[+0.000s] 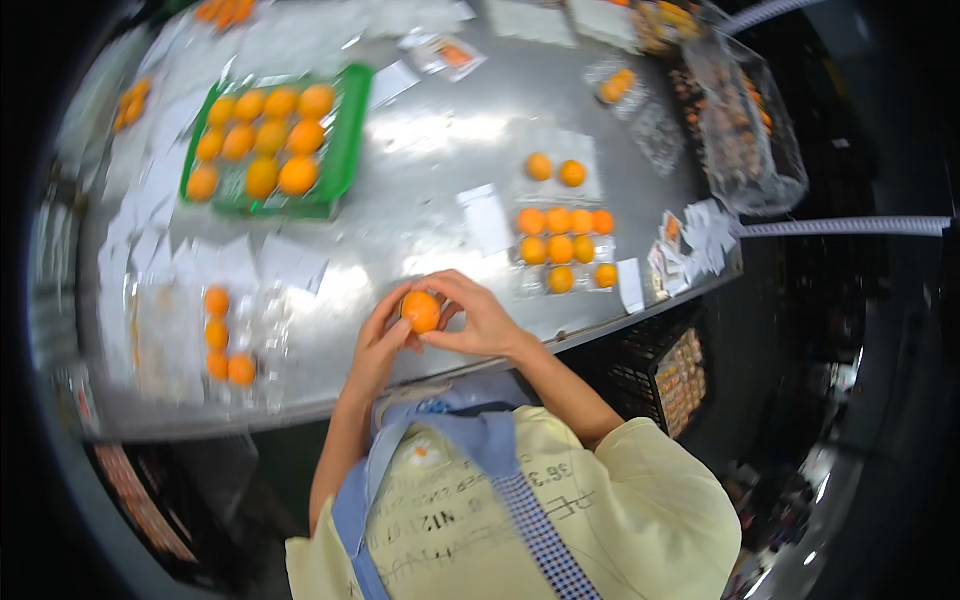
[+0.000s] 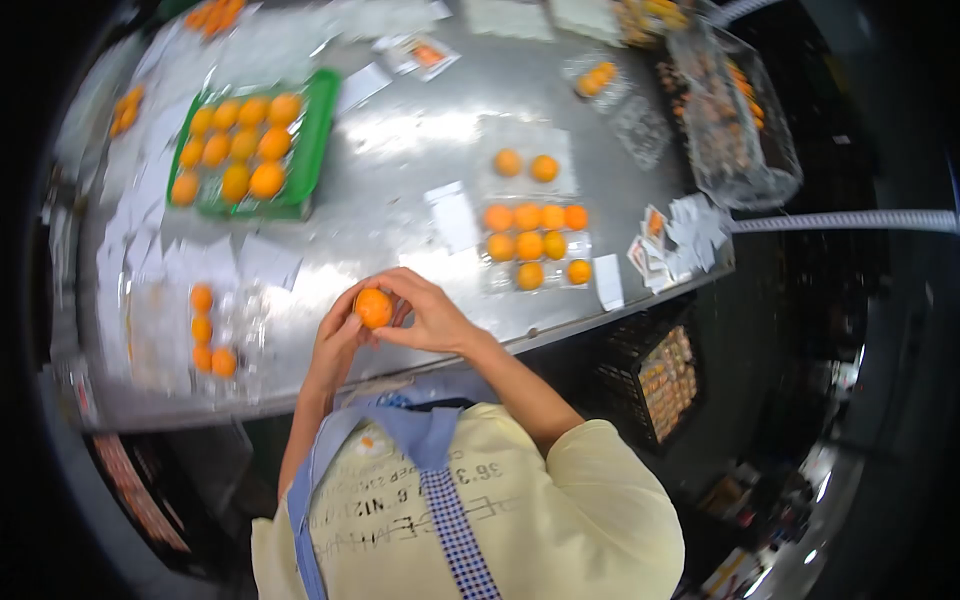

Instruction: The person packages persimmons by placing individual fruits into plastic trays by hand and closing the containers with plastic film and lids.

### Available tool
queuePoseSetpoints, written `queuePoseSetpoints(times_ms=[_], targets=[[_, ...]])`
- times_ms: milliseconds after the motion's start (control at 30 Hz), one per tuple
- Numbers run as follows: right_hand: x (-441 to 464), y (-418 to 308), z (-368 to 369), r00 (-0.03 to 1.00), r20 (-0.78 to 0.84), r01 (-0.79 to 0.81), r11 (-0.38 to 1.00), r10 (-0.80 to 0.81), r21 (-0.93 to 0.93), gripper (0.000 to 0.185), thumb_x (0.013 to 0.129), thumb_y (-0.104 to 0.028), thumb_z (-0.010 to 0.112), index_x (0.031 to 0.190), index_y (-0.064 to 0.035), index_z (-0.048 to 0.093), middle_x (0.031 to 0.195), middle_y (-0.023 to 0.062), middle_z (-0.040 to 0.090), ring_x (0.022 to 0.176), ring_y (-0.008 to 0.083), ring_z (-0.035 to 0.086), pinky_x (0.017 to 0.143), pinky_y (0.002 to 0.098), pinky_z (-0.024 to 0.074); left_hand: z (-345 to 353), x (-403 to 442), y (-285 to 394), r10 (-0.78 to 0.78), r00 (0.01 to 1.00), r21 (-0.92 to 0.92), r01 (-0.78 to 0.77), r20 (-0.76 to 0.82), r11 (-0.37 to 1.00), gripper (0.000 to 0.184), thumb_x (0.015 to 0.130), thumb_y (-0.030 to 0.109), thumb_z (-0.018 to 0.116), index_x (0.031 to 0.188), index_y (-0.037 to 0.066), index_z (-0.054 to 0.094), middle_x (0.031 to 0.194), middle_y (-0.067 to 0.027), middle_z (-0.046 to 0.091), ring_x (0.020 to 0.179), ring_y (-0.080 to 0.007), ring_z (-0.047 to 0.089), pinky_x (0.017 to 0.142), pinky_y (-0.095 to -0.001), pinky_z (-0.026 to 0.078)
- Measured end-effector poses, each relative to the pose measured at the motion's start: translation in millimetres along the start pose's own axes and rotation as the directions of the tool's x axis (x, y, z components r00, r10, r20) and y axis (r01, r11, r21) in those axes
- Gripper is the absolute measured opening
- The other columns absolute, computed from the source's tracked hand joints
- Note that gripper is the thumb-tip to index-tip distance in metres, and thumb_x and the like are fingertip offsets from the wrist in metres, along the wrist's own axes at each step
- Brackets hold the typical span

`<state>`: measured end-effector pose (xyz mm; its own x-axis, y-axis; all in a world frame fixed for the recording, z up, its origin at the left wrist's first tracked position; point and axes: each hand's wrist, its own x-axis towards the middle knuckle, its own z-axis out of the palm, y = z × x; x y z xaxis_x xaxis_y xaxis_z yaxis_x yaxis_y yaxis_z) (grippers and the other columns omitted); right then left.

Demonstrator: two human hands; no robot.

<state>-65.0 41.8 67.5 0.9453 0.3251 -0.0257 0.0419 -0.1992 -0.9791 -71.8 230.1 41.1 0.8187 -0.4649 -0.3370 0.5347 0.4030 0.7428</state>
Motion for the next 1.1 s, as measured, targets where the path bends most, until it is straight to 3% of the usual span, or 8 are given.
queuePoseSetpoints(times_ms=[167, 267, 333, 433, 633, 733, 833, 1100], targets=[[-23, 50, -108, 0.881, -0.305, -0.29, 0.923, 0.361, 0.254, 0.049, 0.075, -0.01, 0.073, 0.119, -0.0036, 0.054, 0.089, 0.0041, 0.063, 0.075, 0.0108, 0.061, 0.063, 0.024, 0.0504, 8, 3, -16, -0.114, 0.992, 0.106, 0.118, -0.048, 0.987, 0.033, 0.088, 0.02, 0.057, 0.117, 0.004, 0.055, 0.088, -0.003, 0.056, 0.074, -0.0116, 0.053, 0.069, -0.0257, 0.044], [-21, 15, -259, 0.701, -0.704, -0.066, 0.993, 0.113, 0.094, 0.029, 0.082, -0.016, 0.067, 0.106, -0.0038, 0.058, 0.084, 0.0033, 0.061, 0.073, 0.0113, 0.06, 0.066, 0.0261, 0.0503, 3, 8, -32, -0.102, 0.991, 0.171, 0.115, -0.082, 0.979, 0.016, 0.088, 0.015, 0.057, 0.099, 0.003, 0.061, 0.078, -0.0008, 0.056, 0.07, -0.0106, 0.052, 0.066, -0.0249, 0.043], [-18, -24, -367, 0.613, -0.786, 0.482, 0.826, -0.079, 0.292, 0.024, 0.091, -0.026, 0.056, 0.098, -0.0034, 0.06, 0.089, 0.008, 0.063, 0.085, 0.0172, 0.062, 0.072, 0.0271, 0.0518, 7, 10, -36, -0.102, 0.987, 0.168, 0.122, -0.121, 0.978, 0.01, 0.086, 0.01, 0.059, 0.092, 0.003, 0.062, 0.077, -0.0007, 0.056, 0.067, -0.01, 0.052, 0.064, -0.0237, 0.043], [-30, -60, -456, 0.488, -0.86, 0.593, 0.78, -0.149, 0.202, 0.046, 0.093, -0.033, 0.053, 0.113, 0.0085, 0.049, 0.107, 0.0208, 0.061, 0.097, 0.0238, 0.062, 0.086, 0.0303, 0.0528, 18, 12, -39, -0.064, 0.988, 0.244, 0.097, -0.142, 0.965, 0.009, 0.084, 0.011, 0.062, 0.089, 0.003, 0.064, 0.077, -0.0004, 0.058, 0.067, -0.0093, 0.052, 0.064, -0.0234, 0.042], [-31, 0, -333, 0.617, -0.787, 0.02, 0.999, 0.018, 0.038, 0.026, 0.084, -0.017, 0.065, 0.107, -0.0044, 0.062, 0.096, 0.0046, 0.065, 0.076, 0.0132, 0.062, 0.064, 0.0261, 0.0498, 15, 5, -46, -0.086, 0.979, 0.226, 0.128, -0.185, 0.966, 0.01, 0.082, 0.01, 0.066, 0.089, 0.003, 0.065, 0.082, -0.0015, 0.062, 0.07, -0.0089, 0.053, 0.066, -0.0231, 0.043], [-58, 75, -293, 0.7, -0.686, -0.206, 0.976, 0.197, 0.071, 0.027, 0.084, -0.018, 0.066, 0.104, -0.0022, 0.064, 0.094, 0.0052, 0.067, 0.074, 0.0145, 0.062, 0.064, 0.0281, 0.0504, 15, -1, -49, -0.105, 0.969, 0.221, 0.155, -0.222, 0.963, 0.01, 0.082, 0.009, 0.066, 0.089, 0.004, 0.065, 0.082, -0.0011, 0.062, 0.07, -0.0084, 0.053, 0.066, -0.0227, 0.043], [-85, 108, -258, 0.746, -0.641, -0.466, 0.83, 0.182, -0.307, 0.028, 0.082, -0.019, 0.066, 0.103, -0.0001, 0.064, 0.093, 0.0097, 0.067, 0.073, 0.0169, 0.062, 0.065, 0.0289, 0.0508, 16, -2, -55, -0.133, 0.968, 0.232, 0.182, -0.213, 0.956, 0.01, 0.081, 0.009, 0.067, 0.089, 0.004, 0.065, 0.082, -0.0002, 0.061, 0.071, -0.0076, 0.053, 0.065, -0.022, 0.042], [-115, 122, -198, 0.723, -0.667, -0.478, 0.826, 0.178, -0.298, 0.025, 0.08, -0.019, 0.064, 0.099, -0.0021, 0.065, 0.089, 0.0104, 0.067, 0.069, 0.0222, 0.063, 0.064, 0.0318, 0.0502, 36, 10, -58, -0.192, 0.968, 0.316, 0.234, -0.161, 0.919, 0.009, 0.082, 0.005, 0.065, 0.09, 0.003, 0.064, 0.081, -0.0004, 0.061, 0.072, -0.0082, 0.053, 0.067, -0.0228, 0.043]])
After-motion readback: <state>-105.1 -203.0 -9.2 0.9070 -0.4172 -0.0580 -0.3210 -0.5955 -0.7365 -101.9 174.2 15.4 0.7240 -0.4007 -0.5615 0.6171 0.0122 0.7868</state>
